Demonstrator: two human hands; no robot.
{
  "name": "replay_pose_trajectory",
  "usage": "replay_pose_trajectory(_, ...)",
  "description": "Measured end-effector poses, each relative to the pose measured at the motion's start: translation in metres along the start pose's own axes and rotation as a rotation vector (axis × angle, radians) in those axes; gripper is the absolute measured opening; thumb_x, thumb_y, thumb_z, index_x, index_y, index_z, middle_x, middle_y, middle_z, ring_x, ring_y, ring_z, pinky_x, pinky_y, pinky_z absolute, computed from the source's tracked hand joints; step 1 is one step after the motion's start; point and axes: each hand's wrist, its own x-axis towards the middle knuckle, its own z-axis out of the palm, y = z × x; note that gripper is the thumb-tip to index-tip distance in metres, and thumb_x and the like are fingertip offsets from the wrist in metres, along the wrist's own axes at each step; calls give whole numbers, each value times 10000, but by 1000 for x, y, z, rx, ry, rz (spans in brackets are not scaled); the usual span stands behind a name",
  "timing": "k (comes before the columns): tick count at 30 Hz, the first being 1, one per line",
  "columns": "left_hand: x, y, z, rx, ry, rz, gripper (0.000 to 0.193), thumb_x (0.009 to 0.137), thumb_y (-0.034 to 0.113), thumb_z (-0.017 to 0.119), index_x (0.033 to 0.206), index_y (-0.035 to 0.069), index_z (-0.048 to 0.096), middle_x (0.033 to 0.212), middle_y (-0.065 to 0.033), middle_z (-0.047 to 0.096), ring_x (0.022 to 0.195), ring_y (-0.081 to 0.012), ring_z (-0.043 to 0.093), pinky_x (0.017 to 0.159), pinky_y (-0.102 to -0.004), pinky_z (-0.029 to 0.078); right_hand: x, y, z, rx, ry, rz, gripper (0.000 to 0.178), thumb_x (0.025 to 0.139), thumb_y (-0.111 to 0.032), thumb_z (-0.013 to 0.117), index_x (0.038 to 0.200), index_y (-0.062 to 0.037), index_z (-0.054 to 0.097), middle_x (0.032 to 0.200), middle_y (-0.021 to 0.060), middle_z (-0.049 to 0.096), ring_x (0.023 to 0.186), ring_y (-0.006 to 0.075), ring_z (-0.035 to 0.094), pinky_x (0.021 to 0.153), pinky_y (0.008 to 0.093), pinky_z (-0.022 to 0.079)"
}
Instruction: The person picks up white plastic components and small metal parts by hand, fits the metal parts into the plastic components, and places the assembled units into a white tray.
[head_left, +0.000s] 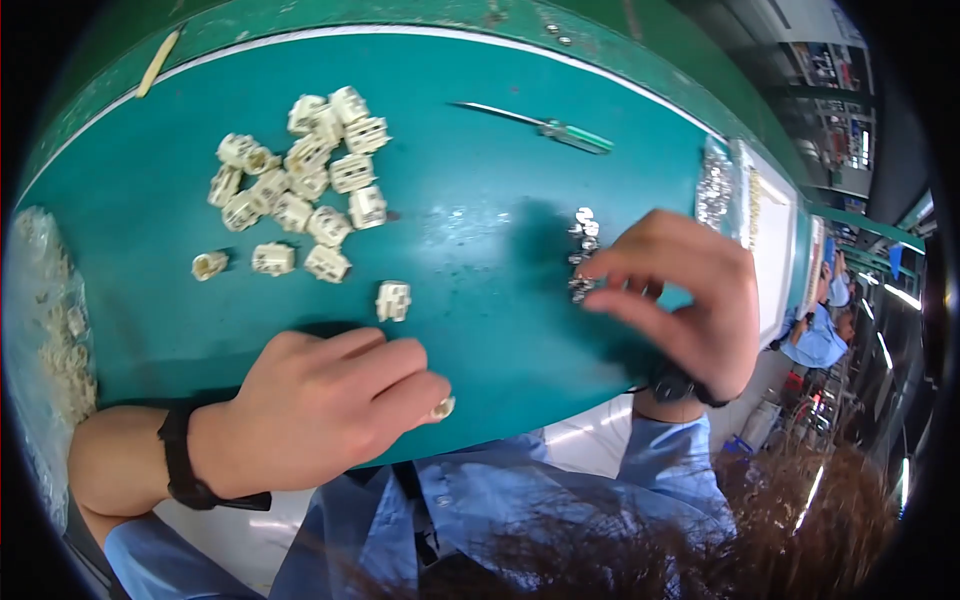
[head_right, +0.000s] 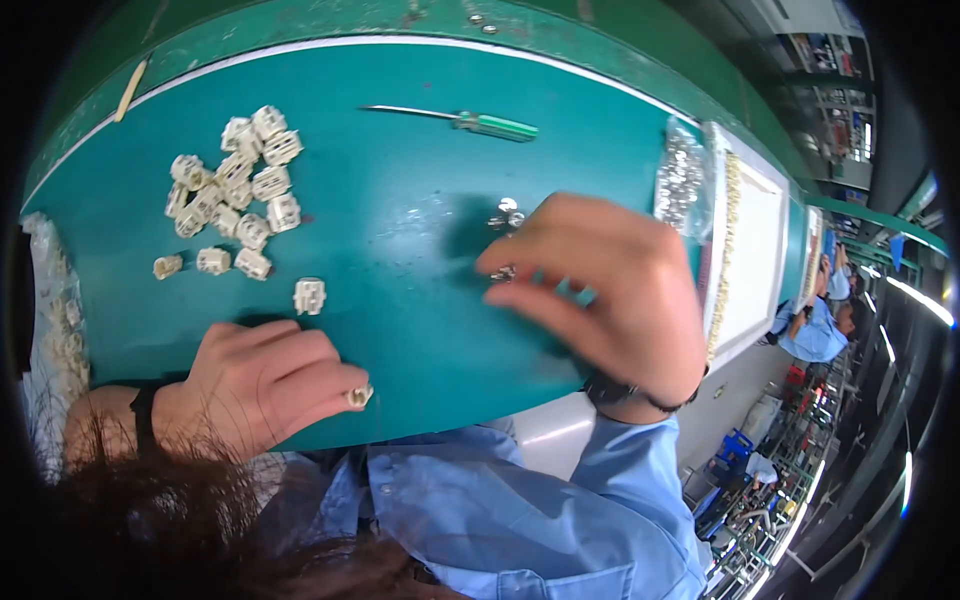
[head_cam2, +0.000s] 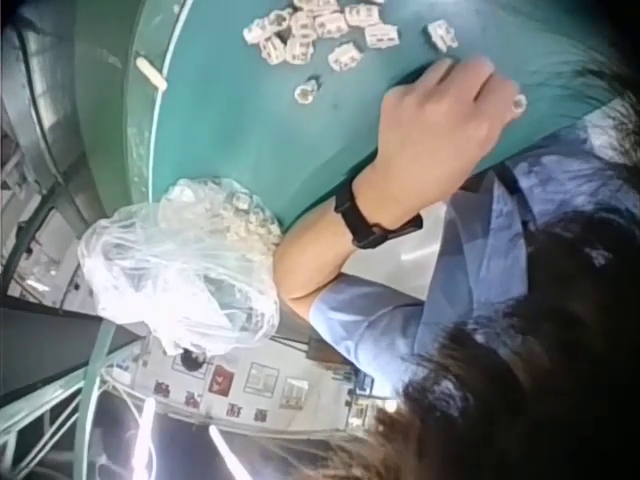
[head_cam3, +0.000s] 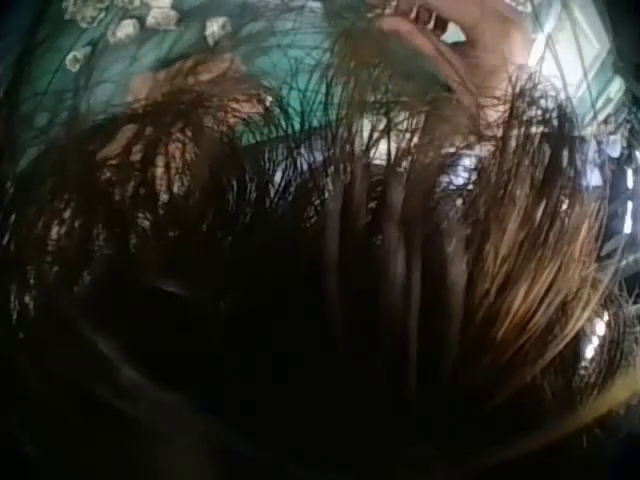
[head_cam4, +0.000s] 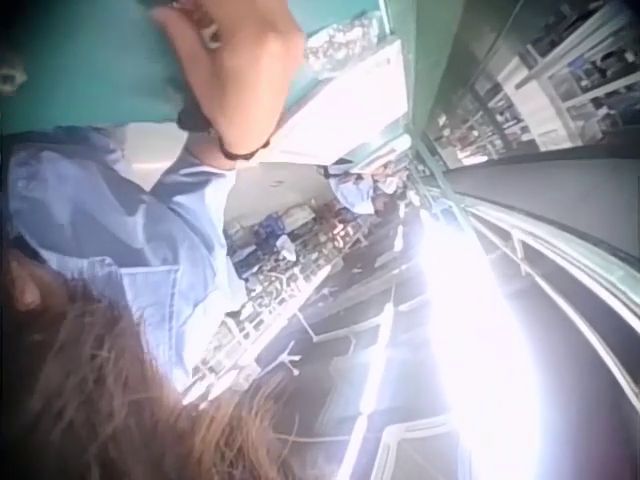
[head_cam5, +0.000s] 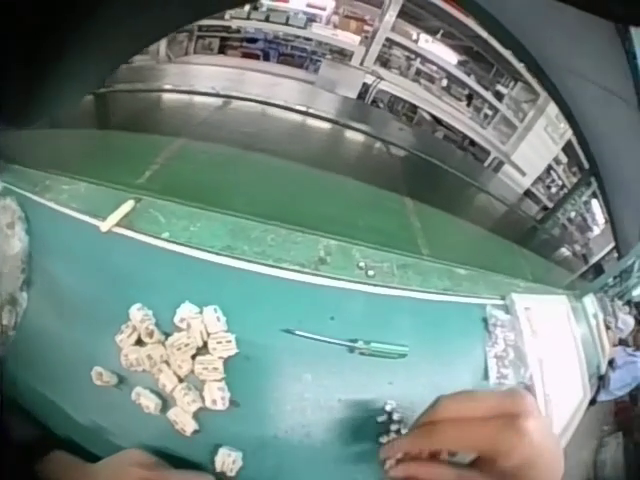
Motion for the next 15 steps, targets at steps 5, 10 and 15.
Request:
replay_pose_trajectory(5, 0, -3, 3, 61, -49, 146, 367, 832, 232, 943, 1163, 174, 796, 960, 29, 655, 767, -159, 658, 610, -339, 554, 0, 16, -20, -98, -177, 74, 188, 855, -55, 914, 1034, -88, 866, 923, 74, 756, 812, 249, 756, 698, 387, 589)
replay_pose_trajectory(10, 2, -2, 3, 31, -43, 121, 438, 813, 325, 956, 1188, 164, 798, 980, 34, 649, 777, -158, 649, 609, -333, 547, 1, 17, -4, -169, -224, -41, 179, 855, -52, 893, 1023, -83, 842, 923, 72, 743, 815, 287, 748, 700, 409, 590)
replay_pose_trajectory(15, 5, -4, -11, -77, -6, 105, 517, 777, 433, 958, 1168, 141, 786, 966, 28, 681, 769, -167, 670, 604, -337, 532, 3, 17, -1, -167, -264, 12, 168, 847, -49, 889, 993, -72, 809, 937, 73, 744, 829, 304, 745, 703, 418, 589)
